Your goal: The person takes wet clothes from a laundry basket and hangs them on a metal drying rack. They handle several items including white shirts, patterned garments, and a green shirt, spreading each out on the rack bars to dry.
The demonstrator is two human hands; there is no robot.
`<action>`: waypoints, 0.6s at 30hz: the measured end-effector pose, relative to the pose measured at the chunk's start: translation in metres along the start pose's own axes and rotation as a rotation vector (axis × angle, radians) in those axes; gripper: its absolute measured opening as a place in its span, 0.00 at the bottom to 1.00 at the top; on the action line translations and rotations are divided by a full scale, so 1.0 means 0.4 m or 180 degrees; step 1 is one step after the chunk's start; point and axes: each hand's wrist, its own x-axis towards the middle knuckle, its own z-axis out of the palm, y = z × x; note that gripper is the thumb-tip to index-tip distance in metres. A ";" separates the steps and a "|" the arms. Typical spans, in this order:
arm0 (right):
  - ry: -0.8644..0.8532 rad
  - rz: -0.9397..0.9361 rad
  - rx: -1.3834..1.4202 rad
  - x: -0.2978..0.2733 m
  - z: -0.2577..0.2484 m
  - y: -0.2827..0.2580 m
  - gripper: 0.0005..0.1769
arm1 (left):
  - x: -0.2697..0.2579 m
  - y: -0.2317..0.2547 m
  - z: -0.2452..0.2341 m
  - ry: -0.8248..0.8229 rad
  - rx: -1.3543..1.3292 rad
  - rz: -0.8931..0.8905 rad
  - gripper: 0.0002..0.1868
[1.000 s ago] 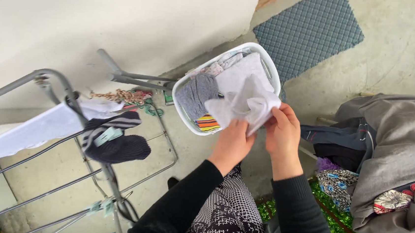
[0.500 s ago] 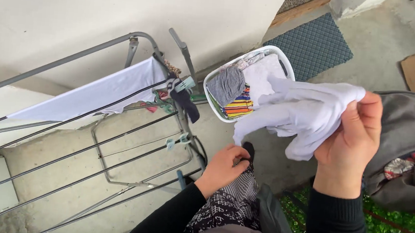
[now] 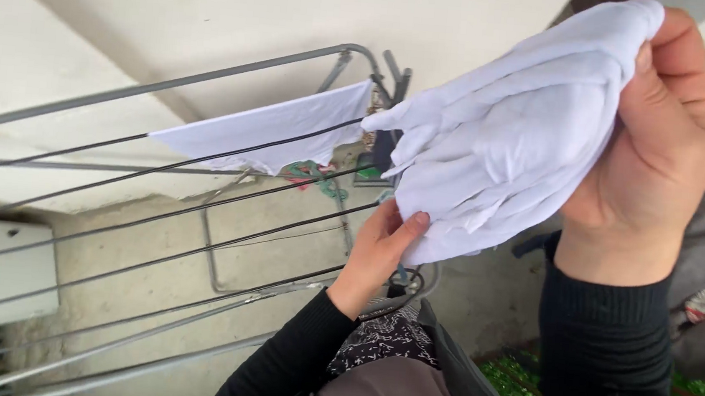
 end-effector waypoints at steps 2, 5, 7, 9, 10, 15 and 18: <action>-0.0017 0.0214 -0.0280 0.017 0.037 0.021 0.10 | 0.005 -0.033 -0.054 0.0565 -0.0438 0.0505 0.16; -0.0437 -0.0160 -0.1276 0.066 0.019 0.104 0.05 | -0.007 -0.058 -0.216 0.1593 -0.0825 0.1688 0.15; -0.0470 0.0119 -0.1407 0.095 -0.003 0.187 0.03 | -0.065 -0.032 -0.326 0.2271 0.0014 0.1983 0.14; -0.0518 0.0378 -0.1536 0.140 -0.013 0.276 0.05 | -0.100 0.002 -0.399 0.2943 0.0903 0.2201 0.12; -0.0552 0.0533 -0.1611 0.150 -0.013 0.325 0.05 | -0.122 0.014 -0.420 0.3090 0.1051 0.1845 0.10; -0.0315 0.0920 -0.0942 0.162 0.000 0.500 0.04 | -0.174 0.062 -0.460 0.3275 0.1156 0.1411 0.13; 0.0172 0.1428 -0.0559 0.060 0.051 0.546 0.37 | -0.152 0.049 -0.454 0.2924 0.0487 0.1439 0.11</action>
